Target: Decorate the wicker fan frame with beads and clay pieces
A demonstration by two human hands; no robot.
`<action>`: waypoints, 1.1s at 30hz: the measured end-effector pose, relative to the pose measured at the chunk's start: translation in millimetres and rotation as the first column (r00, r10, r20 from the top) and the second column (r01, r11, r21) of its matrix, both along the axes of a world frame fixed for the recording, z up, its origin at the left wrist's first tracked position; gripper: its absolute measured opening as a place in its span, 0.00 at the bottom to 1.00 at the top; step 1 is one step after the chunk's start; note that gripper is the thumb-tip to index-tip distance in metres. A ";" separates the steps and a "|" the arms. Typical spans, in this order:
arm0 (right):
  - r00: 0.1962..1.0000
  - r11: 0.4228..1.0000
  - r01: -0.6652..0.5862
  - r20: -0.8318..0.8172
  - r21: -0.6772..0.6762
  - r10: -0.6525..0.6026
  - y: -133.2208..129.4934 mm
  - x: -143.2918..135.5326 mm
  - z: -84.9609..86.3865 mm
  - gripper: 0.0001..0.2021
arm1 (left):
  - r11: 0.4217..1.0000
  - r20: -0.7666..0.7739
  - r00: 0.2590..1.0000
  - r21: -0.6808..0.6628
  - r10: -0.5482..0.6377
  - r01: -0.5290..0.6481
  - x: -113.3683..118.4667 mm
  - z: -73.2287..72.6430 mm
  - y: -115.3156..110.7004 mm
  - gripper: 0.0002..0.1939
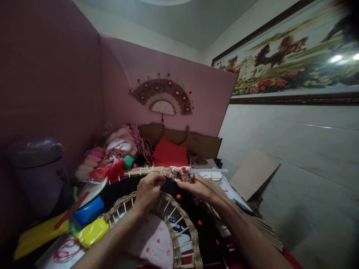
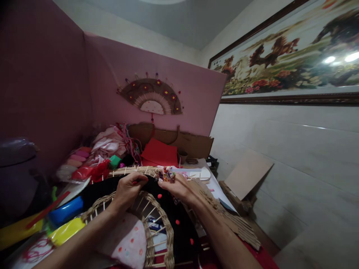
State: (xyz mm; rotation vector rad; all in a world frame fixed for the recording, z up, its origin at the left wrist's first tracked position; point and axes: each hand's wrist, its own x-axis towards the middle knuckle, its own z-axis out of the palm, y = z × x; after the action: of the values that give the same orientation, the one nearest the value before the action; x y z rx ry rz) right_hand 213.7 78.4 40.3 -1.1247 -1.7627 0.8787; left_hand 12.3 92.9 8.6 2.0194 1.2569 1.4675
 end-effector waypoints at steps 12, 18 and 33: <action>0.925 0.992 -0.078 -0.379 -0.097 0.036 -12.5 -12.3 1.3 0.16 | 0.996 -0.078 0.997 -0.094 0.003 -0.011 8.3 14.7 8.6 0.05; 0.902 0.992 -0.100 -0.429 -0.080 0.056 -13.2 -11.0 2.4 0.18 | 1.000 -0.176 0.984 -0.013 -0.001 -0.001 14.8 19.6 12.3 0.06; 0.902 0.994 -0.106 -0.424 -0.030 0.083 -16.6 -10.7 4.1 0.15 | 0.999 -0.338 0.941 -0.047 -0.002 -0.014 16.6 24.0 10.9 0.07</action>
State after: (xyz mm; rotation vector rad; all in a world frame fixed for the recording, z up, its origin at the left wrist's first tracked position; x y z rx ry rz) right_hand 203.0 61.8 44.4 -0.8072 -1.4474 1.1386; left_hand 28.9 103.8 32.6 2.3050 1.4123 1.1089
